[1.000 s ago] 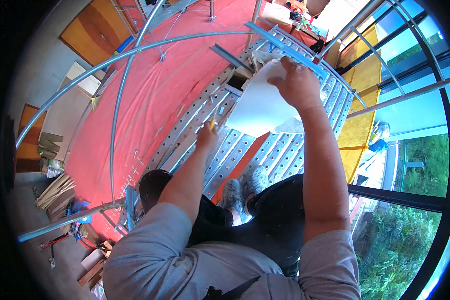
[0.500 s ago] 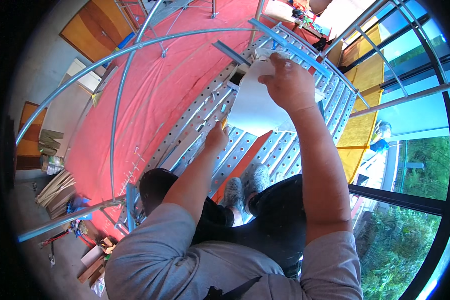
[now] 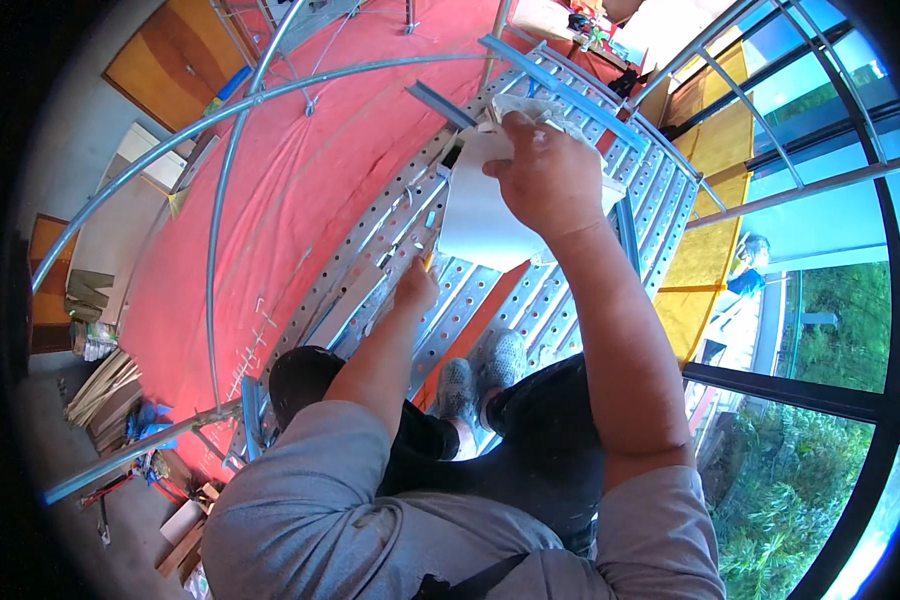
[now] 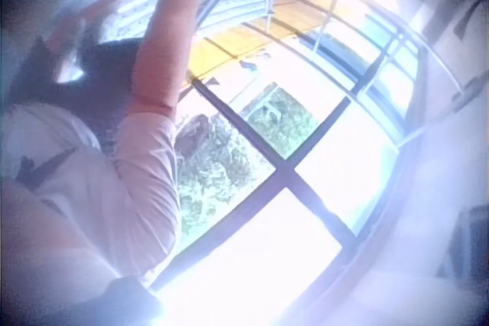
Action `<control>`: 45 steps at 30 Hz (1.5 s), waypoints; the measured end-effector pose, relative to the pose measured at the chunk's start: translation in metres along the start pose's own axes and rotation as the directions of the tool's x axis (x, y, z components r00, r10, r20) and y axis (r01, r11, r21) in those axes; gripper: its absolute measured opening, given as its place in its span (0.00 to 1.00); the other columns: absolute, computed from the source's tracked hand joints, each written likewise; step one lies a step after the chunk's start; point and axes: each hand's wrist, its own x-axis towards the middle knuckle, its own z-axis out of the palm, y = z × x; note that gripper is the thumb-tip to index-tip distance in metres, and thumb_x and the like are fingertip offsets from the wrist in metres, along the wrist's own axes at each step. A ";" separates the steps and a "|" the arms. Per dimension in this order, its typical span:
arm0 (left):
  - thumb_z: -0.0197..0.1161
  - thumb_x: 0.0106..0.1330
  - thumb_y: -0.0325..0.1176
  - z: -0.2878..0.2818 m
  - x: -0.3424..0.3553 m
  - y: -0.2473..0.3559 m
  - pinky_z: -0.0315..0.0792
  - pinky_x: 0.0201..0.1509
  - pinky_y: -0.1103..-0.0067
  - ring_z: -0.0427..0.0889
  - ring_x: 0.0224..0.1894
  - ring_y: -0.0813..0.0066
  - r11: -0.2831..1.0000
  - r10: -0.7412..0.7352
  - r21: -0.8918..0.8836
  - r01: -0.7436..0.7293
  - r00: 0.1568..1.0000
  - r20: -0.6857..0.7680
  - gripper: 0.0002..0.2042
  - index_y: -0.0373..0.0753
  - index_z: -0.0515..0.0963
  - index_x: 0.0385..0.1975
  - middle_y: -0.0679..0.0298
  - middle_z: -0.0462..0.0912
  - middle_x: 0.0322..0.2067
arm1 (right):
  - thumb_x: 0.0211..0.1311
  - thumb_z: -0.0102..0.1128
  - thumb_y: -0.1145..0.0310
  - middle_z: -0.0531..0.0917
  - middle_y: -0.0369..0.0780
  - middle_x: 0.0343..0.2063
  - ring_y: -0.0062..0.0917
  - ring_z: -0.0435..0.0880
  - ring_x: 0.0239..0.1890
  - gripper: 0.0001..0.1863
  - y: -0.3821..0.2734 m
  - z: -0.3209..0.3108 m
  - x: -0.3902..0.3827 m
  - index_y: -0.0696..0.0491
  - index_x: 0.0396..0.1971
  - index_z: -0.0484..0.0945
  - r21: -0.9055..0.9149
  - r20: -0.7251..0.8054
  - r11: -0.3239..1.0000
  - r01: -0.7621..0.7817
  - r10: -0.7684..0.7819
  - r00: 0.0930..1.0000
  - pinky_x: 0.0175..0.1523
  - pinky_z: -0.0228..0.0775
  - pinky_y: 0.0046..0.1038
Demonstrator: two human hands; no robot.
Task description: The person uses a utility knife to cut a rectangular piece of white paneling while crouched on scaffolding, then holds the cut piece up to a hole in the ceiling.
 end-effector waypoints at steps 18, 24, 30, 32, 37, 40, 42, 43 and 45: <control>0.57 0.72 0.41 -0.004 0.006 0.040 0.75 0.47 0.52 0.82 0.45 0.39 0.993 0.084 -0.068 -0.095 0.985 -0.147 0.15 0.33 0.72 0.44 0.41 0.83 0.40 | 0.54 0.70 0.55 0.87 0.47 0.41 0.44 0.86 0.43 0.26 0.028 -0.005 -0.001 0.51 0.51 0.79 0.011 0.026 0.998 -0.059 0.059 0.998 0.47 0.78 0.43; 0.54 0.72 0.40 0.025 0.005 -0.057 0.76 0.48 0.53 0.83 0.47 0.41 0.990 -0.132 0.068 0.126 0.986 0.100 0.15 0.33 0.74 0.44 0.38 0.81 0.44 | 0.54 0.70 0.55 0.87 0.47 0.43 0.45 0.86 0.44 0.25 0.039 0.004 0.008 0.51 0.50 0.79 0.032 0.003 0.993 -0.113 0.113 0.994 0.46 0.78 0.44; 0.56 0.70 0.45 0.041 -0.005 -0.004 0.77 0.47 0.55 0.85 0.43 0.44 0.993 0.005 0.115 -0.003 1.000 -0.014 0.19 0.31 0.76 0.45 0.43 0.85 0.37 | 0.54 0.70 0.54 0.86 0.48 0.41 0.48 0.86 0.42 0.25 0.059 -0.003 0.006 0.52 0.48 0.78 0.018 -0.028 0.995 -0.096 0.096 0.995 0.44 0.78 0.45; 0.56 0.70 0.45 0.031 -0.003 -0.019 0.78 0.45 0.55 0.85 0.41 0.43 0.993 -0.038 0.108 0.047 0.996 -0.078 0.19 0.32 0.76 0.44 0.43 0.85 0.36 | 0.54 0.70 0.54 0.86 0.48 0.41 0.47 0.86 0.42 0.25 0.053 0.002 0.006 0.51 0.49 0.78 0.042 -0.010 0.994 -0.098 0.099 0.995 0.44 0.78 0.44; 0.55 0.72 0.46 0.001 0.014 -0.019 0.78 0.40 0.54 0.85 0.36 0.41 0.999 0.028 0.038 -0.018 0.959 -0.281 0.17 0.35 0.76 0.41 0.44 0.85 0.32 | 0.54 0.70 0.53 0.87 0.47 0.41 0.45 0.86 0.42 0.25 0.050 0.004 0.013 0.51 0.49 0.78 0.024 0.038 0.986 -0.162 0.161 0.986 0.44 0.78 0.44; 0.55 0.72 0.48 -0.001 0.018 0.031 0.77 0.42 0.53 0.84 0.38 0.40 0.993 0.107 -0.030 -0.115 0.975 -0.195 0.19 0.34 0.75 0.44 0.42 0.84 0.33 | 0.54 0.70 0.53 0.87 0.47 0.41 0.45 0.86 0.42 0.25 0.053 0.009 0.009 0.51 0.49 0.78 0.004 -0.043 0.991 -0.137 0.137 0.990 0.45 0.78 0.44; 0.56 0.72 0.46 0.000 0.016 0.036 0.77 0.46 0.54 0.84 0.42 0.40 0.999 0.051 0.001 -0.051 0.992 -0.112 0.21 0.32 0.74 0.49 0.40 0.84 0.37 | 0.54 0.70 0.53 0.87 0.47 0.41 0.45 0.86 0.43 0.26 0.043 0.004 0.012 0.50 0.51 0.78 -0.018 0.008 0.989 -0.146 0.146 0.989 0.46 0.77 0.44; 0.56 0.72 0.46 0.001 0.017 0.031 0.77 0.46 0.54 0.84 0.42 0.40 0.999 0.049 0.001 -0.049 0.992 -0.117 0.21 0.32 0.74 0.49 0.40 0.84 0.37 | 0.54 0.70 0.53 0.87 0.47 0.41 0.45 0.86 0.43 0.26 0.041 0.004 0.012 0.50 0.51 0.78 -0.015 0.007 0.990 -0.142 0.142 0.990 0.46 0.77 0.44; 0.56 0.72 0.45 0.001 0.017 0.021 0.78 0.48 0.55 0.84 0.43 0.41 0.997 0.057 0.050 -0.053 0.996 -0.069 0.20 0.32 0.73 0.51 0.40 0.84 0.40 | 0.54 0.70 0.53 0.87 0.47 0.40 0.45 0.86 0.43 0.27 0.037 0.004 0.011 0.50 0.51 0.78 0.018 -0.015 0.993 -0.114 0.114 0.993 0.46 0.77 0.44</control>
